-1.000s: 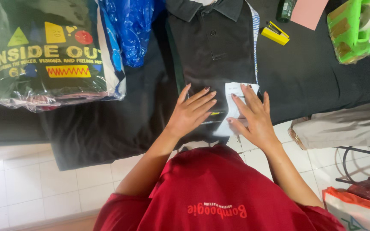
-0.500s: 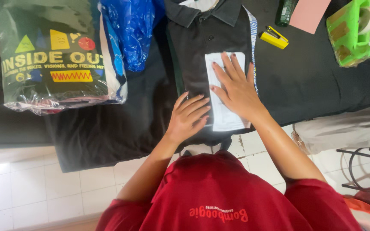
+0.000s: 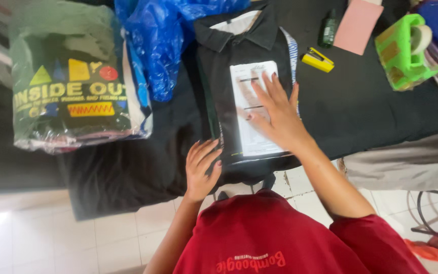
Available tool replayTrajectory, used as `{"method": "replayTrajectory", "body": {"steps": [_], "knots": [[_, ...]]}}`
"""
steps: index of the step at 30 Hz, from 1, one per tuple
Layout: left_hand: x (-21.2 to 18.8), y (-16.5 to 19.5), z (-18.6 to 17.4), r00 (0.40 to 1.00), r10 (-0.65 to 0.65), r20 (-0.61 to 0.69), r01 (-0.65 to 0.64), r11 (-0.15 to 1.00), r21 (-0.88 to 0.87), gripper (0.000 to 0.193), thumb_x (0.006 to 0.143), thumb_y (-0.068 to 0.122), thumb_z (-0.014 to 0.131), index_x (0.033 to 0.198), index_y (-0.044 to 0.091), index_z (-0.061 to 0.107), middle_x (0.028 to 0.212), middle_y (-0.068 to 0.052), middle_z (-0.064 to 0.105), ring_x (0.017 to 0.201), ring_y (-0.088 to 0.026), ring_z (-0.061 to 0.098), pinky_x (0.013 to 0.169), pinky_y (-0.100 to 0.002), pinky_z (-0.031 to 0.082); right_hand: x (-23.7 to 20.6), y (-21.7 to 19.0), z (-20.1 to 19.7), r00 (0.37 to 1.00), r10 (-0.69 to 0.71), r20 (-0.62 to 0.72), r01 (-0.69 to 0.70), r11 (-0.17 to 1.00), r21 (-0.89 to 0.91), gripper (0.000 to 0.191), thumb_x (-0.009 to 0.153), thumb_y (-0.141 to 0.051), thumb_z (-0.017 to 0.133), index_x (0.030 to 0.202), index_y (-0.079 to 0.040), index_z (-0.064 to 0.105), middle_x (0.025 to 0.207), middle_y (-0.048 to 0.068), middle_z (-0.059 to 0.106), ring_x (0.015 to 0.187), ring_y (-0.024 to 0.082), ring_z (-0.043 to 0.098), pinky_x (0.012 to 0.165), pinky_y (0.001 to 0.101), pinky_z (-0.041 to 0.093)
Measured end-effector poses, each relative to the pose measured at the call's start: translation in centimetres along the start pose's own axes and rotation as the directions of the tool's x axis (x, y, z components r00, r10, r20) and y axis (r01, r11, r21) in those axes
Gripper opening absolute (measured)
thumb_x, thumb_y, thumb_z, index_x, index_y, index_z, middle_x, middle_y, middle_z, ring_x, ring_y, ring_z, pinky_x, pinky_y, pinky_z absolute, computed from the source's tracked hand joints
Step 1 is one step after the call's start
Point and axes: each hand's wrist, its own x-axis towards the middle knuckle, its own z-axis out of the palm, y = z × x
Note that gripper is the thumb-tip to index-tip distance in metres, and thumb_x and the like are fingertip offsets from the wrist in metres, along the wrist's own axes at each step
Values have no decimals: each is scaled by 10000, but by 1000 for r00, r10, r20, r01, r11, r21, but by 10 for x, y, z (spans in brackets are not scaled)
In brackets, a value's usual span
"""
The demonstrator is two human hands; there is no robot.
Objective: The person folds a black shirt on a table, places a printed document on top, and then inserts the folded shirt and document into a clear plastic bag. The person seals the bag and places it on the table.
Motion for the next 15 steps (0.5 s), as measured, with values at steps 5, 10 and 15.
{"method": "replayTrajectory", "body": {"steps": [5,10,15], "knots": [[13,18,-5,995,99,-1,-99,994,-41,258,885,98,676,1133,38,715,1315,-134,676,1283,-332,627,1166,-517,417,-43,2,-17,995,37,-89,-24,989,143,675,967,-295,646,1574,-105,419,1699,182,296,1604,401,176,1231,666,-54],[38,51,-10,966,257,4,-255,959,-124,293,901,262,624,1100,63,704,1222,-124,715,1218,-336,670,1132,-522,465,-85,9,-28,962,209,-178,-179,969,172,663,940,-202,686,1547,-101,440,1658,152,385,1594,366,243,1247,650,-33],[70,77,17,865,473,168,-330,789,-519,351,917,351,713,1138,79,734,1209,-111,748,1186,-300,712,1068,-478,539,-124,23,-31,929,283,-238,-248,955,164,672,925,-188,731,1530,-104,452,1633,135,410,1569,350,289,1250,643,-10]]}}
